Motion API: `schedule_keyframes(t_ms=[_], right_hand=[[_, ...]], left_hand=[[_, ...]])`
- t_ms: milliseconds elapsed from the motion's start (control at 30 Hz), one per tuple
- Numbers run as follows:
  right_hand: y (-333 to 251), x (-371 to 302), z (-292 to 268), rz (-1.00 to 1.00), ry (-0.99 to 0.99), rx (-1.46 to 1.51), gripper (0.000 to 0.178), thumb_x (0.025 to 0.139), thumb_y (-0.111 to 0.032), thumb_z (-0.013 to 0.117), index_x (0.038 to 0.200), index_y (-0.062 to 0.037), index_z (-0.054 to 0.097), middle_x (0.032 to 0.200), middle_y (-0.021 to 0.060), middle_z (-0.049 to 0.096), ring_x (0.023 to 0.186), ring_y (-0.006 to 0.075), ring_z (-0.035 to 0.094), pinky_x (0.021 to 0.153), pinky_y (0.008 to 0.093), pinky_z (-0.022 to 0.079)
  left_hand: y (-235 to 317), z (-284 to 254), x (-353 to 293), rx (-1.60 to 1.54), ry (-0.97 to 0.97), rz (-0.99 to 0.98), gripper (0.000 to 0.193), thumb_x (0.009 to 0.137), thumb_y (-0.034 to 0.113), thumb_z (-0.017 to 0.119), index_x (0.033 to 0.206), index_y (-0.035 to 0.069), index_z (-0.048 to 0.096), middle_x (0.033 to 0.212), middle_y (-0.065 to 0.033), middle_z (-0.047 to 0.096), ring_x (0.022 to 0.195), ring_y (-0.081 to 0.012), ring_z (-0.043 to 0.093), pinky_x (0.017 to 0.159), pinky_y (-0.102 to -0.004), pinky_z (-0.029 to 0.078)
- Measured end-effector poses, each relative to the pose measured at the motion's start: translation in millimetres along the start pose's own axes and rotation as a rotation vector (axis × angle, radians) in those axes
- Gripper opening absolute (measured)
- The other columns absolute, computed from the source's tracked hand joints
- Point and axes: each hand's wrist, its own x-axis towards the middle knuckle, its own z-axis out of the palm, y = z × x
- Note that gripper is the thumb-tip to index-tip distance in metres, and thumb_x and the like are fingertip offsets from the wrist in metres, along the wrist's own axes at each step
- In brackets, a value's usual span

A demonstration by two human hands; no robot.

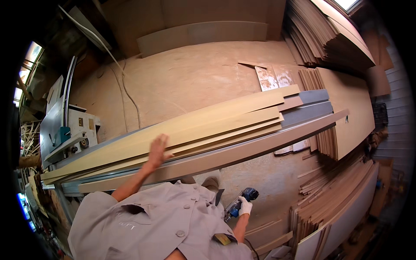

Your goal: The person uses a nail gun to fasten thin wooden strips onto a curved metal frame. They repeatedly pick up strips, align them along the frame, and drive nails to secure them in place.

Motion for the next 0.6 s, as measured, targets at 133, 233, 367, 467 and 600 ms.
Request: schedule_keyframes(t_ms=[133,233,367,467,600], right_hand=[[-32.4,34.1,-3.3,0.004,-0.003,-0.033,0.015,0.079,-0.004,0.079,0.083,0.0019,0.065,0.07,0.0103,0.064,0.052,0.0212,0.06,0.049,0.0361,0.049],[-41.0,68.3,-22.2,-0.037,-0.007,-0.111,0.014,0.079,-0.007,0.078,0.082,0.0018,0.068,0.07,0.0094,0.065,0.052,0.0209,0.061,0.05,0.0361,0.05],[-75.3,67.3,-29.9,-0.072,-0.03,-0.096,0.013,0.079,-0.006,0.077,0.083,0.0006,0.066,0.068,0.0083,0.064,0.051,0.0208,0.06,0.049,0.0355,0.049],[-79.7,77.2,-42.3,-0.046,-0.03,-0.094,0.013,0.079,-0.004,0.077,0.083,0.0006,0.065,0.068,0.0089,0.063,0.049,0.0212,0.059,0.048,0.036,0.049],[-78.3,100.5,-53.4,-0.01,-0.035,-0.1,0.014,0.078,-0.007,0.077,0.082,0.0026,0.068,0.067,0.0106,0.065,0.049,0.0215,0.06,0.048,0.0363,0.05]], left_hand=[[-57.9,-16.7,23.0,0.03,-0.179,-0.043,0.073,0.057,0.025,0.094,0.118,0.004,0.059,0.116,-0.0177,0.058,0.112,-0.0383,0.055,0.097,-0.0459,0.049],[-62.0,-24.4,22.3,0.038,-0.252,-0.033,0.063,0.061,0.023,0.091,0.112,0.002,0.06,0.109,-0.0182,0.058,0.107,-0.0377,0.057,0.092,-0.0447,0.051],[-46.9,-35.5,32.6,-0.011,-0.292,0.022,0.06,0.063,0.022,0.09,0.112,0.002,0.06,0.106,-0.0195,0.059,0.102,-0.0393,0.059,0.089,-0.0448,0.053],[0.5,-57.8,44.0,-0.105,-0.291,0.033,0.061,0.066,0.022,0.089,0.116,0.002,0.059,0.107,-0.0206,0.06,0.101,-0.0405,0.061,0.087,-0.0451,0.053],[82.0,-36.7,66.7,-0.163,-0.298,0.108,0.065,0.07,0.027,0.091,0.119,0.003,0.057,0.109,-0.0216,0.063,0.1,-0.0409,0.064,0.088,-0.0467,0.053]])
